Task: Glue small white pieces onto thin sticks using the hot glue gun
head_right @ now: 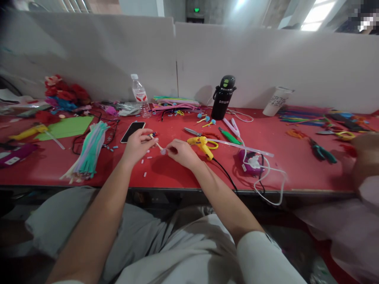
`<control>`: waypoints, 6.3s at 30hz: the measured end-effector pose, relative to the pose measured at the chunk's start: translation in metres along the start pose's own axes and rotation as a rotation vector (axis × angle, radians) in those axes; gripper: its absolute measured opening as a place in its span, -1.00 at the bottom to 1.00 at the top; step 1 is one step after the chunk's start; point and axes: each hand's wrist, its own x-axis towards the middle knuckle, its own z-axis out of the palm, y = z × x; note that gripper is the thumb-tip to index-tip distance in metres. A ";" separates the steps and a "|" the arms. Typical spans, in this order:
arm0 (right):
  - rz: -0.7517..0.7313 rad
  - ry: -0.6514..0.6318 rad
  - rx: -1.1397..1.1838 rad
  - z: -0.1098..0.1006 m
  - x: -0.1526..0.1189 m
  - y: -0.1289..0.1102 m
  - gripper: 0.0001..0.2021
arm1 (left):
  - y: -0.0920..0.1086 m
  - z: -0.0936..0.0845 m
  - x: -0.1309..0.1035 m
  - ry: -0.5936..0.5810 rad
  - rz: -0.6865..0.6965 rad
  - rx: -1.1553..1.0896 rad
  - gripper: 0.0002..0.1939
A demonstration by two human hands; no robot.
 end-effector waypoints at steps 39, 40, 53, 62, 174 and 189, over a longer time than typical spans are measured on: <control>0.364 0.005 0.577 0.000 0.001 0.001 -0.74 | -0.001 0.001 0.002 -0.077 0.138 -0.047 -0.60; 0.372 0.005 0.589 0.000 0.001 0.001 -0.74 | -0.002 0.001 0.002 -0.082 0.139 -0.045 -0.60; 0.428 -0.004 0.613 0.000 0.003 -0.001 -0.79 | -0.003 0.001 0.003 -0.109 0.136 -0.033 -0.60; 0.463 -0.017 0.566 0.001 0.003 -0.006 -0.79 | -0.002 0.003 0.000 -0.116 0.126 -0.028 -0.61; 0.436 -0.008 -0.466 -0.084 -0.050 0.038 -0.51 | -0.005 -0.003 0.006 0.037 0.250 0.212 -0.74; 0.479 -0.058 0.339 -0.039 -0.035 0.029 -0.62 | -0.012 0.005 0.005 0.013 0.218 0.191 -0.73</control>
